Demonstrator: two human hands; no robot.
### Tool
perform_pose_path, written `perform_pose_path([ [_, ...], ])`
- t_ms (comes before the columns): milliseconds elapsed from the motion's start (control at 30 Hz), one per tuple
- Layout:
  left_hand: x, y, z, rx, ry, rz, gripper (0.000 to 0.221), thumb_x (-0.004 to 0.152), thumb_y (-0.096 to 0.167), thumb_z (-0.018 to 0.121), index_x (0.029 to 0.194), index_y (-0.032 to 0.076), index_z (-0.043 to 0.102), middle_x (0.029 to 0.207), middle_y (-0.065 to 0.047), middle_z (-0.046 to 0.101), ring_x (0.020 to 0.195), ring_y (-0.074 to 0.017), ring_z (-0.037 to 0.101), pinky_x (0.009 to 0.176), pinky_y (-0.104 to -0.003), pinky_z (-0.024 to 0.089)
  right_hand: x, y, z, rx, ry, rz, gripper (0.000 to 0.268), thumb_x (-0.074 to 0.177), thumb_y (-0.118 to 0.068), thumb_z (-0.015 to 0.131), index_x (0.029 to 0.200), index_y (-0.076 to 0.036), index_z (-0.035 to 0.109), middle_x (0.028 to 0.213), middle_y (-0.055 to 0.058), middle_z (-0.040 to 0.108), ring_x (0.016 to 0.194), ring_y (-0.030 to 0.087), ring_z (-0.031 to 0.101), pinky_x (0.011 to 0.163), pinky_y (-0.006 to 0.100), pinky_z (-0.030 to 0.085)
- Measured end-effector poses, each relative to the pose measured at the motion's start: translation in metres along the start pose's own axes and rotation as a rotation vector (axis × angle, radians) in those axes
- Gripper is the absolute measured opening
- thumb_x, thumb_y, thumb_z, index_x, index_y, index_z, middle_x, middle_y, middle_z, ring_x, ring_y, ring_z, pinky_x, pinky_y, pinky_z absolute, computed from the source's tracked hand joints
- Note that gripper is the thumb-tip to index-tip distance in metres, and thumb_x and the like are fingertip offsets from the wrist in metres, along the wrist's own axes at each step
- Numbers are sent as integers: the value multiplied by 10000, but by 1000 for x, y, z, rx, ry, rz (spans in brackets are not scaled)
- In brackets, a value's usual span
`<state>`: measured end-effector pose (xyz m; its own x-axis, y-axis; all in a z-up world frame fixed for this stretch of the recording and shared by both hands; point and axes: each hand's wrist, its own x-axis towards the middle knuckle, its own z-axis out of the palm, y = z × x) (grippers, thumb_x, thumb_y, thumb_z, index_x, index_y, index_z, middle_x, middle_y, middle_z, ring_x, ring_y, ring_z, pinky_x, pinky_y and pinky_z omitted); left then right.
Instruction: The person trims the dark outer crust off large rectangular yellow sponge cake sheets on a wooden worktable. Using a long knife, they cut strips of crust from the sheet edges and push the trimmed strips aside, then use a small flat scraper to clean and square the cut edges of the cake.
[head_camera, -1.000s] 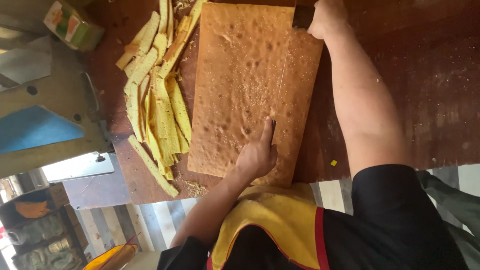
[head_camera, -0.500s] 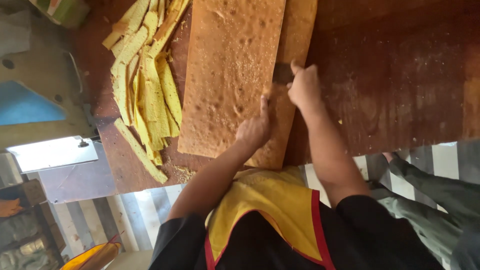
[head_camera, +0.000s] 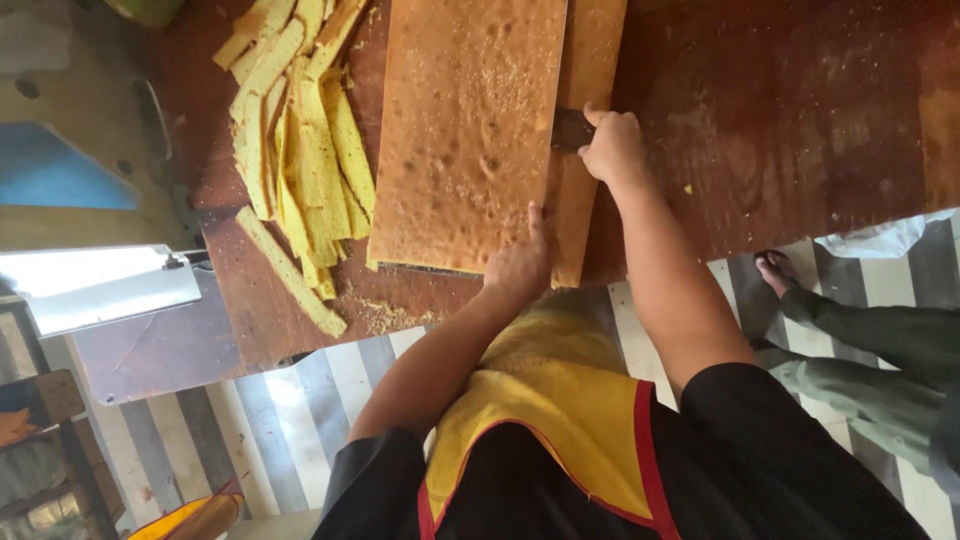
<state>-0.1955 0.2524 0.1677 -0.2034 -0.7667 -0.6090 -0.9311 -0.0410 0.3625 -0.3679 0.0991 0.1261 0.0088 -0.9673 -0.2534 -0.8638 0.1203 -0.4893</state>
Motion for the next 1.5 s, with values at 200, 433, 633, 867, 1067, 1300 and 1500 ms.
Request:
perform_pose_path([
  [200,-10,-7,17,20,62,18,957,915,161,546,1603,-12,-96,1029,-267,733,903,-391,742,829,-503,575,-57,11,27,14,26,-5,731,733,-88,901,1411,-153,635,1220,309,646,1144,446,620,989,444,509],
  [433,-55,-15,34,-2,-18,27,945,981,246,527,1613,-41,-114,980,-300,733,872,-409,747,821,-513,586,-89,0,24,34,5,2,727,741,-77,883,1417,-141,622,1222,298,640,1139,432,628,982,424,515],
  [633,-76,-17,43,-13,34,39,941,978,306,534,1599,-8,-100,964,-273,740,841,-411,739,790,-529,579,-152,-26,14,14,-39,38,680,792,-147,882,1420,-159,622,1271,252,649,1202,407,617,1048,421,492],
  [867,-102,-51,116,-7,-44,67,872,987,214,451,1620,-42,-92,960,-268,744,783,-411,747,733,-539,590,-151,-31,13,-24,-151,201,717,841,-173,834,1487,-263,536,1430,196,528,1310,357,535,1104,426,439],
  [1067,-93,-57,96,-258,272,166,829,967,283,543,1588,-18,84,963,-271,735,784,-462,718,745,-550,565,-146,9,22,60,-68,-50,739,742,-98,895,1417,-153,601,1437,197,460,1259,358,540,1069,406,475],
  [1300,-73,-77,22,-726,632,304,537,957,162,634,1418,0,411,858,-184,734,715,-362,755,654,-449,608,-98,-1,-25,166,-123,-163,748,722,-145,910,1399,-97,597,1287,121,599,1081,310,642,962,367,564],
  [1500,-24,-85,-46,-577,695,227,519,924,137,626,1404,-8,490,867,-225,723,711,-414,709,594,-487,567,61,-23,-46,116,99,-423,769,795,-158,940,1478,-93,593,1381,164,637,1248,329,642,1100,408,493],
])
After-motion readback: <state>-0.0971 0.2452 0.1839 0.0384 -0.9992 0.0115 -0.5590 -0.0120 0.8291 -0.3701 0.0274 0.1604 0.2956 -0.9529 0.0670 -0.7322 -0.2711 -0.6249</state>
